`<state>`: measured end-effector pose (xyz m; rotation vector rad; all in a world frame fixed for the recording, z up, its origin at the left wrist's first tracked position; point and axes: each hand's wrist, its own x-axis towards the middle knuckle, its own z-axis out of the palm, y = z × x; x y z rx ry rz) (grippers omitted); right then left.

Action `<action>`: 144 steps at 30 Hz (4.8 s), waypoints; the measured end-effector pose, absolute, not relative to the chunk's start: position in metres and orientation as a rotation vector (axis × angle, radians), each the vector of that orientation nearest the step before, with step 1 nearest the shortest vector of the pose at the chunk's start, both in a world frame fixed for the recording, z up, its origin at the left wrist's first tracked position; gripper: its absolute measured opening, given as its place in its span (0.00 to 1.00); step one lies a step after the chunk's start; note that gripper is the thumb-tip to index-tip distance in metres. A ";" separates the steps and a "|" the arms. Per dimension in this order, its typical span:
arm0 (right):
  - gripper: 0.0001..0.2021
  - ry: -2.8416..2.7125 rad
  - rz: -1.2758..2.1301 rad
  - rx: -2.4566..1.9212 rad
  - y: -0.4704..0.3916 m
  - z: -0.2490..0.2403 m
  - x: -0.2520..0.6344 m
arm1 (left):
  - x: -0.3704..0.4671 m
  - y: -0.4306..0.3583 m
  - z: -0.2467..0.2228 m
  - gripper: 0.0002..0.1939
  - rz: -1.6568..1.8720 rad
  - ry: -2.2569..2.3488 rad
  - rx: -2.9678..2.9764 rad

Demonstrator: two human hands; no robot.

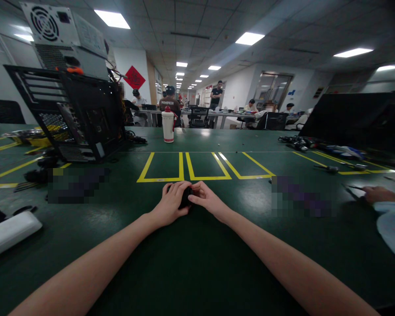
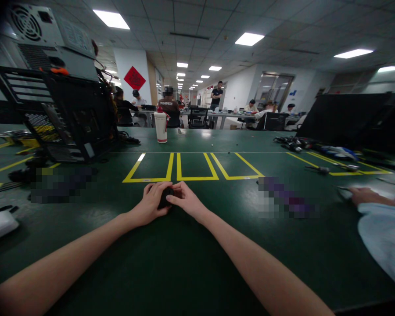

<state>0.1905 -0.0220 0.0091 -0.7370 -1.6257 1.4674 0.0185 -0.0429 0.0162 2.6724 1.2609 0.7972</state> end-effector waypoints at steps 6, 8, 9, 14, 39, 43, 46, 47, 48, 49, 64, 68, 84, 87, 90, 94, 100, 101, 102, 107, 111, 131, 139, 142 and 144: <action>0.13 -1.579 1.401 -0.835 -0.022 0.009 0.185 | 0.020 -0.037 0.007 0.33 0.852 1.292 2.675; 0.14 -1.572 1.423 -0.853 -0.022 0.010 0.186 | 0.020 -0.037 0.007 0.33 0.851 1.286 2.678; 0.14 -1.579 1.437 -0.850 -0.021 0.010 0.186 | 0.019 -0.038 0.008 0.32 0.847 1.283 2.678; 0.20 -1.636 1.530 -0.735 -0.020 0.011 0.192 | 0.018 -0.042 0.014 0.31 0.794 1.274 2.665; 0.13 -1.592 1.493 -0.761 -0.019 0.008 0.191 | 0.020 -0.043 0.016 0.31 0.797 1.276 2.672; 0.14 -1.587 1.457 -0.864 -0.020 0.010 0.189 | 0.020 -0.041 0.013 0.32 0.807 1.282 2.670; 0.14 -1.595 1.490 -0.874 -0.020 0.012 0.190 | 0.019 -0.041 0.014 0.32 0.807 1.276 2.672; 0.14 -1.598 1.508 -0.852 -0.020 0.013 0.191 | 0.019 -0.042 0.015 0.31 0.801 1.274 2.670; 0.15 -1.601 1.525 -0.822 -0.020 0.013 0.192 | 0.019 -0.043 0.016 0.31 0.796 1.274 2.667; 0.17 -1.603 1.543 -0.789 -0.019 0.013 0.193 | 0.019 -0.044 0.018 0.31 0.788 1.273 2.664; 0.14 -1.553 1.509 -0.873 -0.017 0.009 0.190 | 0.019 -0.044 0.017 0.31 0.797 1.272 2.664; 0.17 -1.597 1.560 -0.747 -0.017 0.010 0.193 | 0.020 -0.040 0.012 0.31 0.848 1.281 2.668; 0.14 -1.552 1.536 -0.828 -0.015 0.008 0.191 | 0.019 -0.040 0.011 0.32 0.835 1.277 2.668; 0.16 -1.582 1.570 -0.717 -0.017 0.011 0.194 | 0.019 -0.041 0.013 0.31 0.834 1.274 2.666; 0.19 -1.591 1.595 -0.679 -0.019 0.013 0.195 | 0.019 -0.043 0.015 0.31 0.806 1.256 2.663; 0.13 -1.561 1.538 -0.758 -0.019 0.012 0.193 | 0.019 -0.040 0.012 0.32 0.824 1.274 2.666; 0.15 -1.522 1.514 -0.842 -0.016 0.009 0.188 | 0.020 -0.037 0.007 0.32 0.864 1.279 2.684; 0.15 -1.523 1.529 -0.840 -0.016 0.009 0.188 | 0.020 -0.038 0.007 0.32 0.863 1.278 2.681; 0.15 -1.529 1.541 -0.833 -0.016 0.010 0.189 | 0.020 -0.038 0.008 0.32 0.859 1.277 2.679; 0.18 -1.594 1.569 -0.735 -0.017 0.010 0.194 | 0.019 -0.039 0.009 0.33 0.849 1.273 2.656; 0.17 -1.610 1.502 -0.778 -0.020 0.010 0.193 | 0.019 -0.037 0.006 0.33 0.868 1.262 2.650; 0.12 -1.617 1.420 -0.816 -0.023 0.010 0.189 | 0.019 -0.036 0.004 0.35 0.879 1.267 2.665; 0.15 -1.623 1.479 -0.822 -0.020 0.008 0.192 | 0.018 -0.038 0.008 0.32 0.854 1.272 2.668; 0.20 -1.647 1.512 -0.763 -0.022 0.010 0.193 | 0.018 -0.039 0.009 0.32 0.842 1.267 2.664; 0.18 -1.644 1.503 -0.773 -0.024 0.012 0.193 | 0.018 -0.040 0.010 0.32 0.842 1.265 2.664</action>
